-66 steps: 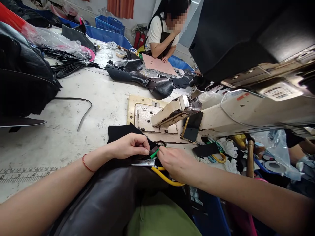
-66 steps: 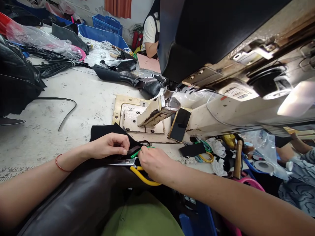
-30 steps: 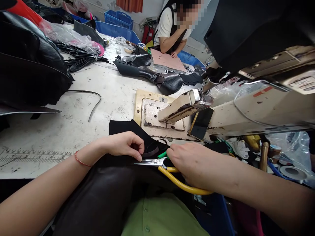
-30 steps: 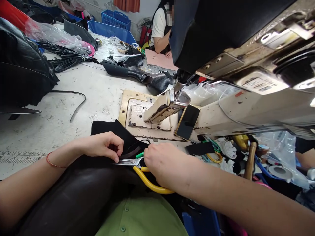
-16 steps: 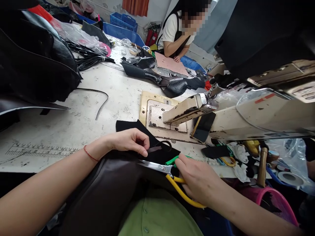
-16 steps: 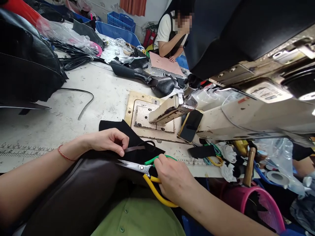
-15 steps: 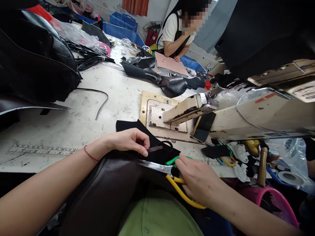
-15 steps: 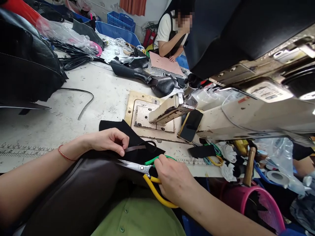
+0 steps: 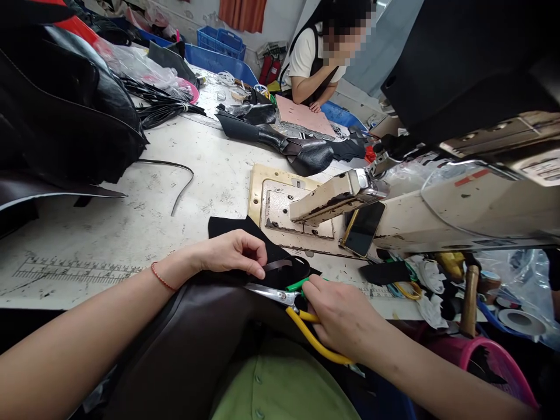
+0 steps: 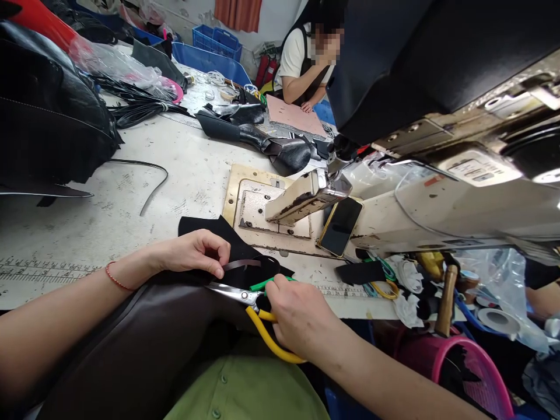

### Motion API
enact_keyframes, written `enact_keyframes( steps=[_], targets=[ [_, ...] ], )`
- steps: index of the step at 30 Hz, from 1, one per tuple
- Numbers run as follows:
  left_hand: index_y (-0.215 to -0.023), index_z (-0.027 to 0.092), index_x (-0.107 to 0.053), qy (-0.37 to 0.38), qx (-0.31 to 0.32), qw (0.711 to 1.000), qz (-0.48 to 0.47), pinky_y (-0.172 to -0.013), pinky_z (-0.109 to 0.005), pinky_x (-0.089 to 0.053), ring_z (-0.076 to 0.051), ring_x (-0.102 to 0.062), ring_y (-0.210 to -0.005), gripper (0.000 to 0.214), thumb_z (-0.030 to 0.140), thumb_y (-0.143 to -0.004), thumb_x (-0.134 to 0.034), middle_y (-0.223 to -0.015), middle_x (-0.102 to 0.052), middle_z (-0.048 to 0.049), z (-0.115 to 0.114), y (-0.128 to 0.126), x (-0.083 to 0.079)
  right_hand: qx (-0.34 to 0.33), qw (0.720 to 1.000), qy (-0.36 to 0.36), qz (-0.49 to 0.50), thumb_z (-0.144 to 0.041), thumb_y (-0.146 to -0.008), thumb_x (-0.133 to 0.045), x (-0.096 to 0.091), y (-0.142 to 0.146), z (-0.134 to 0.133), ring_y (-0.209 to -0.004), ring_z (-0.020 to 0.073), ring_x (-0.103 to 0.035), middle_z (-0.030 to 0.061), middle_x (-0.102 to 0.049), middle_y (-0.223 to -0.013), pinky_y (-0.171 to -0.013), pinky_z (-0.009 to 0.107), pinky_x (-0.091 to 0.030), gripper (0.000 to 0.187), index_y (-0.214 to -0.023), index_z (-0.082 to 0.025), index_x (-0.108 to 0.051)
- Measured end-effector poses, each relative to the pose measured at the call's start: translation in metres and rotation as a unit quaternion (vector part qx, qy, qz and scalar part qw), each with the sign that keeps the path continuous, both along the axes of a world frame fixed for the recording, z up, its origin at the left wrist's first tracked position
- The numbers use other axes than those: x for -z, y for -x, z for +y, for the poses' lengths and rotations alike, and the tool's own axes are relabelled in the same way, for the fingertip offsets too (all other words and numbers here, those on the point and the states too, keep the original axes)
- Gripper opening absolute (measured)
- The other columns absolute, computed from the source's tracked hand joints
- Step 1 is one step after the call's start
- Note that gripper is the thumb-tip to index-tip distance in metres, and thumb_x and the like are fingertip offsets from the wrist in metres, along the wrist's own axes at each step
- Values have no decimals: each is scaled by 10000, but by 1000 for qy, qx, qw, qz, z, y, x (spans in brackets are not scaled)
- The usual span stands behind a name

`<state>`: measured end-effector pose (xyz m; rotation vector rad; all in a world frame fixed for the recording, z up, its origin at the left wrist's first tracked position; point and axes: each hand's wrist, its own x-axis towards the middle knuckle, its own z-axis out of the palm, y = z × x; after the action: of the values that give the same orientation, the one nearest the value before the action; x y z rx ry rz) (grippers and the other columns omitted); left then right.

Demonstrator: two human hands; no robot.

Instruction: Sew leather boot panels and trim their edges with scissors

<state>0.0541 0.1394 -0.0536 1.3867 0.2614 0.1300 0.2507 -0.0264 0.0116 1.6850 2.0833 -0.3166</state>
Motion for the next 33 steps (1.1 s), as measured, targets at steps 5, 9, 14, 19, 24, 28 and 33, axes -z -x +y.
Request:
enact_keyframes(
  steps=[5, 9, 14, 19, 24, 28, 33],
  targets=[
    [-657, 140, -614, 1, -7, 1000, -9, -547, -209, -366, -82, -467, -579, 226, 288, -697, -781, -607, -564, 36, 0, -1, 0, -13, 1000, 3, 1, -67, -645, -548, 1, 0, 5, -652, 172, -533, 54, -581, -798, -533, 279, -216, 179, -787, -168, -504],
    [-651, 139, -618, -3, -15, 1000, -14, -543, -211, -364, -82, -458, -577, 224, 283, -698, -783, -602, -559, 35, -1, -1, 0, -6, 1000, 23, -13, -82, -654, -553, 1, 4, 11, -681, 186, -559, 63, -593, -818, -534, 286, -212, 171, -799, -164, -515],
    [-637, 139, -607, -3, -40, 999, -22, -525, -217, -346, -80, -435, -551, 247, 305, -696, -781, -569, -532, 38, -1, -2, -1, -11, 999, 41, -13, -71, -647, -563, 0, 13, 21, -694, 194, -587, 70, -609, -843, -534, 292, -236, 198, -818, -162, -524],
    [-634, 146, -595, -3, -85, 995, -42, -524, -222, -337, -79, -421, -547, 243, 307, -699, -766, -562, -511, 45, 0, -5, -1, -22, 999, 41, -22, -65, -669, -554, -1, 24, 29, -730, 224, -622, 83, -620, -863, -529, 300, -254, 208, -856, -156, -552],
    [-613, 150, -568, -3, -138, 989, -60, -549, -222, -361, -74, -413, -565, 290, 343, -674, -775, -594, -513, 47, 1, -7, -3, -28, 998, 52, -19, -85, -706, -555, -1, 35, 40, -707, 230, -628, 93, -623, -858, -513, 292, -285, 187, -881, -149, -572],
    [-601, 153, -577, -24, -157, 985, -65, -579, -232, -404, -89, -456, -587, 285, 346, -657, -778, -609, -542, 31, 2, -8, -6, -37, 997, 66, -11, -119, -701, -564, -2, 44, 50, -720, 253, -636, 124, -647, -893, -532, 302, -353, 257, -954, -131, -603],
    [-589, 162, -596, -92, -196, 975, -41, -603, -252, -415, -111, -489, -607, 253, 332, -644, -775, -615, -565, 15, 11, -5, -16, -63, 998, 30, -10, -114, -719, -552, -3, 50, 59, -662, 237, -627, 125, -647, -855, -507, 296, -342, 234, -944, -130, -613]
  ],
)
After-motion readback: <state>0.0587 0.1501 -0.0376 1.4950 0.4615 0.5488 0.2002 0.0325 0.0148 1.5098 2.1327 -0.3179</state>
